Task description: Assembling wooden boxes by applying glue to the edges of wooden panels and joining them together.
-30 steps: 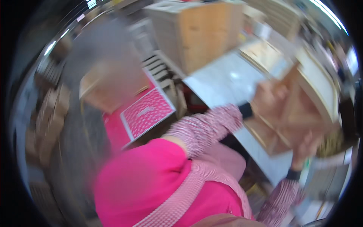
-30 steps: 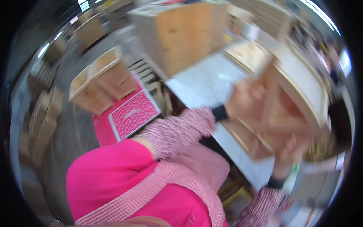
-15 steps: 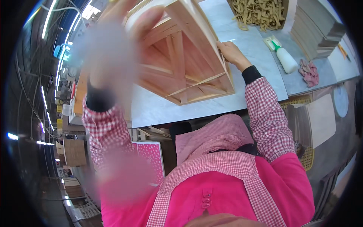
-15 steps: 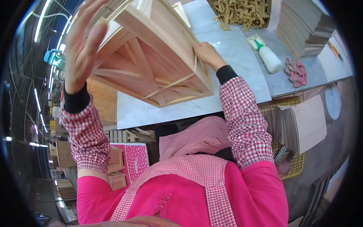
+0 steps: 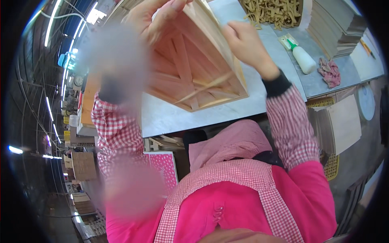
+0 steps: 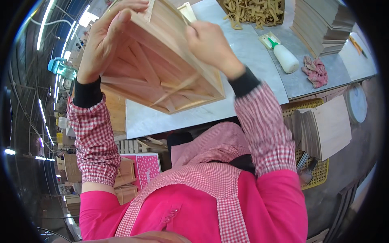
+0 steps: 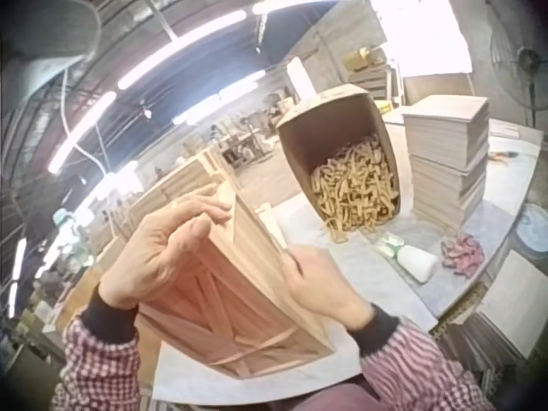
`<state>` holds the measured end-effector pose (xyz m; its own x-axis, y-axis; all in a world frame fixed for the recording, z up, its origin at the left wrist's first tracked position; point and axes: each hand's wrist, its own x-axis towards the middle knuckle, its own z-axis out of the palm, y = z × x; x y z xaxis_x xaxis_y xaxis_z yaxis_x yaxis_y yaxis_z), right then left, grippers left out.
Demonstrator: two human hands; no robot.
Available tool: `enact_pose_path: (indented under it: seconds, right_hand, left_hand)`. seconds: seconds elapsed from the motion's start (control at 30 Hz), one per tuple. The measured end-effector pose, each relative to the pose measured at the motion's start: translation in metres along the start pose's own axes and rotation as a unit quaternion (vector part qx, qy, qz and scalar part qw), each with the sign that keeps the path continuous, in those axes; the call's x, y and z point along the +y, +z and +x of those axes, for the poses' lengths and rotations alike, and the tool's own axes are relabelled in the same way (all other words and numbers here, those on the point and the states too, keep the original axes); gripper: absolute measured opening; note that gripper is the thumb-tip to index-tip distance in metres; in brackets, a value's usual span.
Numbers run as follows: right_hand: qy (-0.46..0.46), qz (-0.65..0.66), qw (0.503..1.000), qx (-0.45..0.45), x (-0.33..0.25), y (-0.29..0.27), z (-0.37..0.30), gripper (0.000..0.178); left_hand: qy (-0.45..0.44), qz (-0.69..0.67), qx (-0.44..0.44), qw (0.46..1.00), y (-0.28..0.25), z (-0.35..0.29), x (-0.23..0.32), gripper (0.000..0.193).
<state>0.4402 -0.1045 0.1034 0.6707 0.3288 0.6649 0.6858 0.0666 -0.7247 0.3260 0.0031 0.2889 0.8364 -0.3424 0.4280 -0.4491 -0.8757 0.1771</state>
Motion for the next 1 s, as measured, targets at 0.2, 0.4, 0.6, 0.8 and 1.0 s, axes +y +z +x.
enact_pose_path:
  seconds: [0.2, 0.4, 0.6, 0.8, 1.0]
  right_hand:
    - [0.004, 0.045, 0.999, -0.027, -0.097, -0.025, -0.063, 0.025]
    - [-0.313, -0.066, 0.938, 0.138, -0.116, -0.021, 0.037, 0.016]
    - [-0.236, -0.063, 0.965, 0.100, -0.121, 0.024, 0.039, 0.020]
    - [-0.251, -0.043, 0.951, 0.176, -0.120, 0.025, 0.057, 0.011]
    - [-0.195, -0.057, 0.950, 0.239, -0.158, 0.043, 0.051, 0.016]
  left_hand:
    - [-0.070, 0.020, -0.013, 0.997, -0.030, -0.014, -0.005, 0.030]
    - [0.142, -0.015, 0.236, 0.961, -0.017, -0.027, -0.027, 0.031]
    - [-0.002, -0.146, 0.531, 0.835, -0.046, -0.158, -0.050, 0.030]
    - [-0.379, -0.427, 0.424, 0.703, 0.039, -0.270, -0.129, 0.027]
    - [-0.538, -0.638, 0.245, 0.493, 0.080, -0.268, -0.147, 0.017]
